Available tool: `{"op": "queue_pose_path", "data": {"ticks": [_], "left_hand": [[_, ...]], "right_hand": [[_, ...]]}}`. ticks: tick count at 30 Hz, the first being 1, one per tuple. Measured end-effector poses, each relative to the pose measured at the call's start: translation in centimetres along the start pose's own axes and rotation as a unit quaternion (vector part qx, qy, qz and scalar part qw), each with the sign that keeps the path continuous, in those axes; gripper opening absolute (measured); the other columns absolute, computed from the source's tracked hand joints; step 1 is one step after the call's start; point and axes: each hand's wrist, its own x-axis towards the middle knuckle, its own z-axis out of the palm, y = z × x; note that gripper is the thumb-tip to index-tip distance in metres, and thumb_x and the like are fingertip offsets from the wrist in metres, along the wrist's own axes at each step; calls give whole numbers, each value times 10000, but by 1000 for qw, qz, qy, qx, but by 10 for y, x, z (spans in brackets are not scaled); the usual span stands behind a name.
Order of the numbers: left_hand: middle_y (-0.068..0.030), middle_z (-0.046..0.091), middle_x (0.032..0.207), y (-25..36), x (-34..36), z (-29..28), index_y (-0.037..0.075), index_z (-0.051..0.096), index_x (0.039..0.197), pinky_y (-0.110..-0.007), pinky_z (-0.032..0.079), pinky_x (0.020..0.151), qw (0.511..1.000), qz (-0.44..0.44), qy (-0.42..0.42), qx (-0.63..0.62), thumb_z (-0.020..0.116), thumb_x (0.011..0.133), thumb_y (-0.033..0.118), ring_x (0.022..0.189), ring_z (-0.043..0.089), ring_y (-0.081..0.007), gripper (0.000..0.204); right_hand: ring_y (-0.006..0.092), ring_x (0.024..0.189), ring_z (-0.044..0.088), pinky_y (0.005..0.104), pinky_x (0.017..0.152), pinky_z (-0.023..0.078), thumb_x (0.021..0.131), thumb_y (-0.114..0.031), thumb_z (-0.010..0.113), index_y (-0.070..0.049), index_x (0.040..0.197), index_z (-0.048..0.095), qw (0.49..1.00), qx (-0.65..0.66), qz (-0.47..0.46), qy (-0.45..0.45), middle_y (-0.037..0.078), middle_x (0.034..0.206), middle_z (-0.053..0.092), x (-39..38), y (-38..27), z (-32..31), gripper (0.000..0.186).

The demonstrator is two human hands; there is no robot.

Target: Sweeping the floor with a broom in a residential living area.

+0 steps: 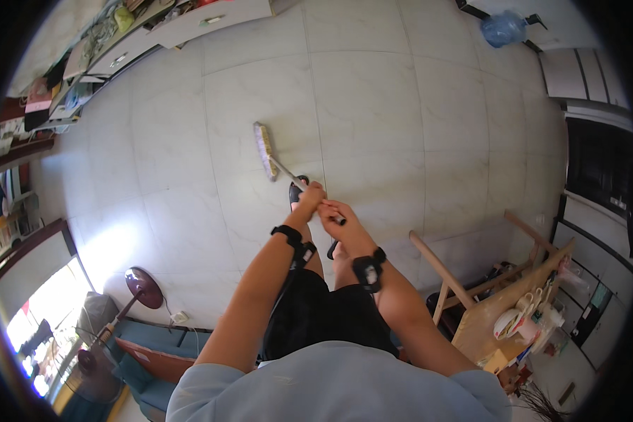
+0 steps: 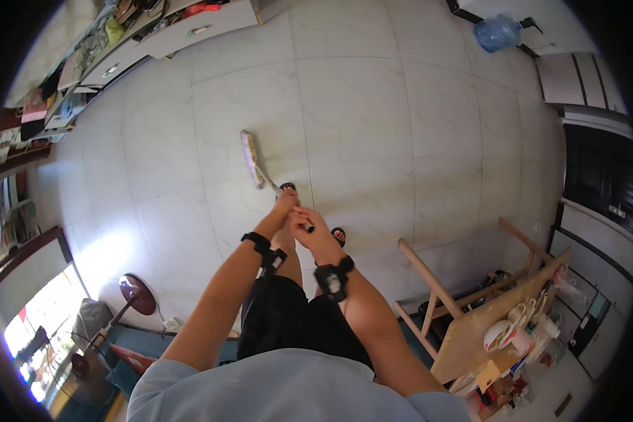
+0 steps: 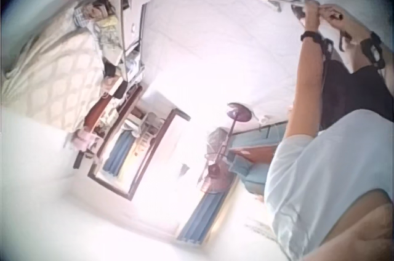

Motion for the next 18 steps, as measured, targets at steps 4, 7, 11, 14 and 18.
{"op": "queue_pose_path", "data": {"ticks": [4, 7, 11, 14, 18], "left_hand": [[-60, 514, 843, 46, -5, 61, 67, 514, 866, -295, 440, 577, 989, 116, -65, 60, 520, 674, 56, 691, 526, -178, 192], [-46, 494, 795, 95, -26, 94, 69, 488, 843, -278, 413, 526, 992, 62, -112, -3, 522, 655, 39, 640, 494, -157, 193], [-42, 442, 647, 147, -53, 85, 81, 447, 852, -269, 340, 403, 977, -45, -195, -77, 524, 630, 23, 487, 418, -127, 243], [-41, 418, 590, 169, -72, 73, 79, 432, 891, -268, 313, 366, 977, -35, -182, -103, 521, 630, 14, 432, 389, -126, 283], [-44, 423, 598, 176, -80, 50, 77, 427, 908, -271, 320, 374, 956, -23, -196, -219, 522, 625, 6, 455, 411, -126, 307]], "right_hand": [[99, 446, 369, 174, 406, 337, 811, 67, 460, 31, 773, 401, 948, -191, -253, 6, 57, 660, 406, -54, -12, 14, 79], [85, 429, 376, 155, 386, 343, 842, 32, 432, 36, 802, 400, 983, -32, -179, 26, 80, 687, 433, -84, -25, 31, 51], [75, 415, 375, 160, 378, 350, 842, -12, 448, 2, 813, 411, 956, -140, -243, 80, 54, 641, 442, -86, -18, 43, 49], [77, 413, 373, 161, 375, 340, 834, -24, 463, -12, 808, 418, 927, -197, -302, 101, 40, 619, 438, -88, 4, 52, 53], [74, 430, 372, 162, 381, 333, 828, -26, 472, -22, 803, 423, 923, -220, -300, 100, 40, 636, 449, -96, 41, 76, 55]]}}
